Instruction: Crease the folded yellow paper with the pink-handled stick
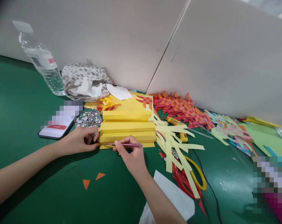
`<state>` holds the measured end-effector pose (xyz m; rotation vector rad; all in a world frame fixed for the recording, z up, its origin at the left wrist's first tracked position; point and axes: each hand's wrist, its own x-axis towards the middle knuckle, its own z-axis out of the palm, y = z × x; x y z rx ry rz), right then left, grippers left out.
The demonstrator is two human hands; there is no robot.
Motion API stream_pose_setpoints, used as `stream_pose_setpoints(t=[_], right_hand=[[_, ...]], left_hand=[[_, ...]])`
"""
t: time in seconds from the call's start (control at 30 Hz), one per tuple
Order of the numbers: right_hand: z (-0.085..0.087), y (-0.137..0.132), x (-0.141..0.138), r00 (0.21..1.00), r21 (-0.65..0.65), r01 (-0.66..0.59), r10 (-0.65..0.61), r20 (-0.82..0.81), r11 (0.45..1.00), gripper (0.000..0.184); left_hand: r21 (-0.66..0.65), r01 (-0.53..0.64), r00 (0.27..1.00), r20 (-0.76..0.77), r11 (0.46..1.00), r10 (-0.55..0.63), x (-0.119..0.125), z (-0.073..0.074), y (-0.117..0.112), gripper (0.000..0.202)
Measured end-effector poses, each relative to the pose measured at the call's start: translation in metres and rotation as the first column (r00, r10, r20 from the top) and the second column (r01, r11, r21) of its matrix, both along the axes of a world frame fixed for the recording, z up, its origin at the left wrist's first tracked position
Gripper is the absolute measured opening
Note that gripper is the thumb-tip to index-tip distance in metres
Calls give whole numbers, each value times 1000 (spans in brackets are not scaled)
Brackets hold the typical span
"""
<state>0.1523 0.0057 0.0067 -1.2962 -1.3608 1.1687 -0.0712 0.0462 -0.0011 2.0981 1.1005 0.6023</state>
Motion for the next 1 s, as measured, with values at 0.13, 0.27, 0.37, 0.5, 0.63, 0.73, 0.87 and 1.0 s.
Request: stream_pose_setpoints(t=[0.13,0.27,0.37,0.5,0.63,0.73,0.87,1.0], right_hand=[[2,0,-2,998,8,-38,38,42,999,20],[2,1,-2,997,3,-48,48,57,999,21],[2,0,-1,996,8,-49,48,70,999,21],[1,0,-1,998,12,-24,23,64,1000,21],[-2,1,-1,1000,-7,29,-29,3,1000,23],[-2,1,0,999,-2,38,-38,-3,999,23],[0,0,0,1000,0,28,-28,6,1000,24],[2,-1,-1,999,9,-26,25,45,1000,22]], left_hand=[[5,-3,1000,7,1000,3,1,0,0,13],[10,2,1000,19,1000,-2,1,0,0,13],[15,-1,1000,20,1000,0,1,1,0,14],[5,-3,1000,9,1000,3,1,3,-1,14],[6,-5,1000,7,1000,5,1,3,-1,14],[10,-5,1000,7,1000,5,1,2,-1,14],[10,-5,1000,9,1000,5,1,2,0,14],[14,-3,1000,14,1000,2,1,2,0,14]])
